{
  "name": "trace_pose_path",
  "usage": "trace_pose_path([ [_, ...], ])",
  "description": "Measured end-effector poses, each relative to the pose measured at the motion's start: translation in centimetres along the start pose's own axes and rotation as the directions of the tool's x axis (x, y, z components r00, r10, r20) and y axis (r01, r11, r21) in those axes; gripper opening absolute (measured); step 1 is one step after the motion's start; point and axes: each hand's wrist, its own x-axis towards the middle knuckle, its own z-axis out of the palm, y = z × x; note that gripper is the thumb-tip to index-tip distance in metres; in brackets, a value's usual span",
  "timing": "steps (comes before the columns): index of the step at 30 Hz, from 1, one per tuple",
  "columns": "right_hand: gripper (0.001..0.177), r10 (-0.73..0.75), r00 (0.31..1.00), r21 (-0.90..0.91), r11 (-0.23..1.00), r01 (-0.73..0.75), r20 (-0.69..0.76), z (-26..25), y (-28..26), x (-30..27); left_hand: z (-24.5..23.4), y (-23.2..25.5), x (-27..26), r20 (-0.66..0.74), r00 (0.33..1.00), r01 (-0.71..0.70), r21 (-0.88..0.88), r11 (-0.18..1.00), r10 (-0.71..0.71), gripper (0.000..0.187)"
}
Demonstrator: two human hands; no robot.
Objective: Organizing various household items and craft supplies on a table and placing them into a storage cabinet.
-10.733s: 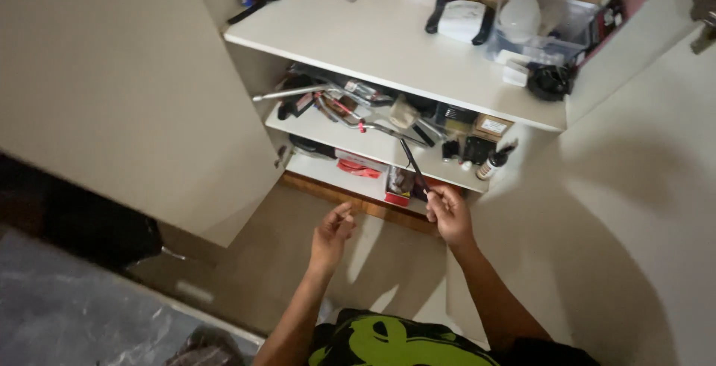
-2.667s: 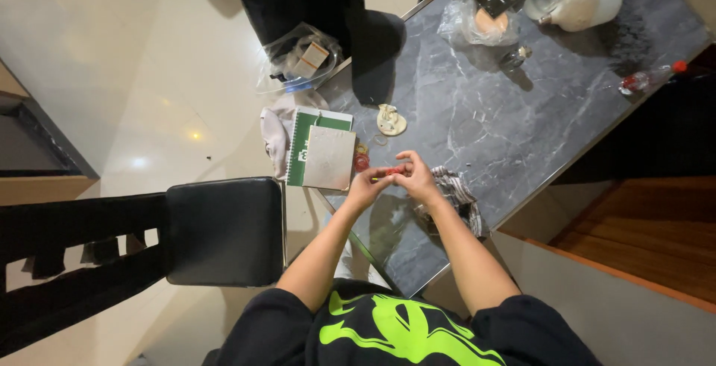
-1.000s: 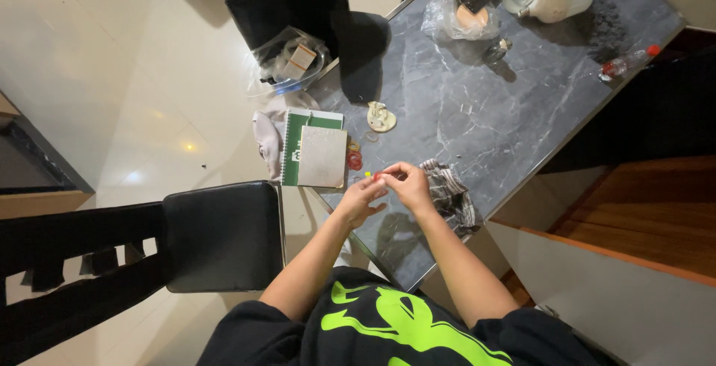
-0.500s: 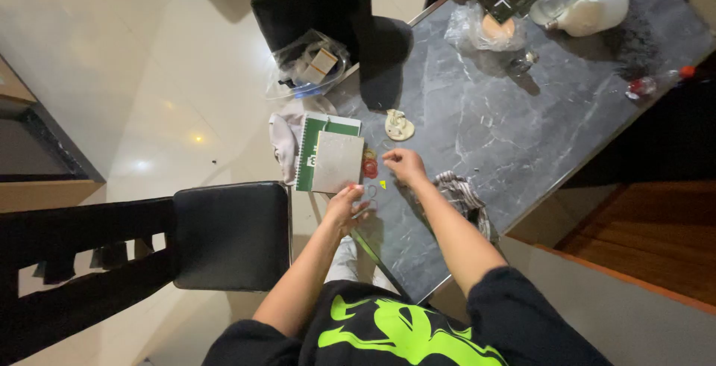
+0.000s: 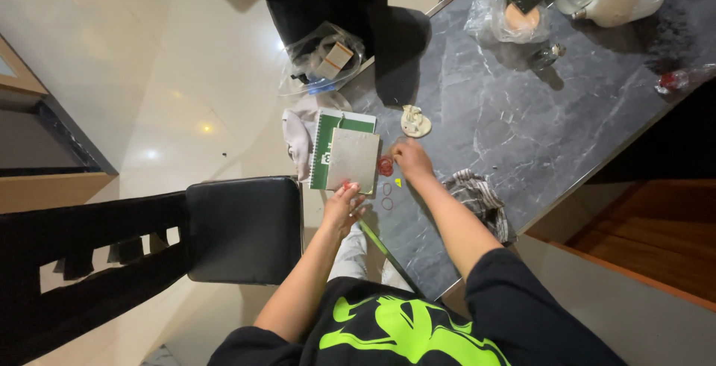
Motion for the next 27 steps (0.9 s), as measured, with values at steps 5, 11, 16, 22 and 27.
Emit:
trace_pose_path([
  [5,0.012,0.056,0.996,0.169,0.985,-0.044,-0.068,1.0,2.4,-0.4,0.4,0.1,0.0,0.011,0.999,0.040,0.011,0.999,-0.040,0.026],
  [11,0.009,0.054,0.922,0.586,0.758,-0.287,0.382,-1.4,-0.3,-3.5,1.5,0.4,0.0,0.078,0.993,0.092,-0.015,0.996,-0.090,0.032],
  [16,0.009,-0.149,0.707,0.686,0.444,-0.577,0.691,-4.9,-4.6,-6.7,2.9,0.4,0.3,0.208,0.978,0.041,-0.023,0.999,-0.035,0.036],
  [22,0.013,-0.010,0.753,0.715,0.323,-0.620,0.658,-4.7,-3.9,-7.8,5.4,0.1,-0.3,0.343,0.936,0.064,0.048,0.997,-0.076,0.039],
  [27,0.011,0.034,0.765,0.737,0.245,-0.630,0.643,-7.0,-4.4,-8.9,5.2,-1.5,1.6,0.312,0.943,-0.236,0.373,0.897,0.119,0.027],
])
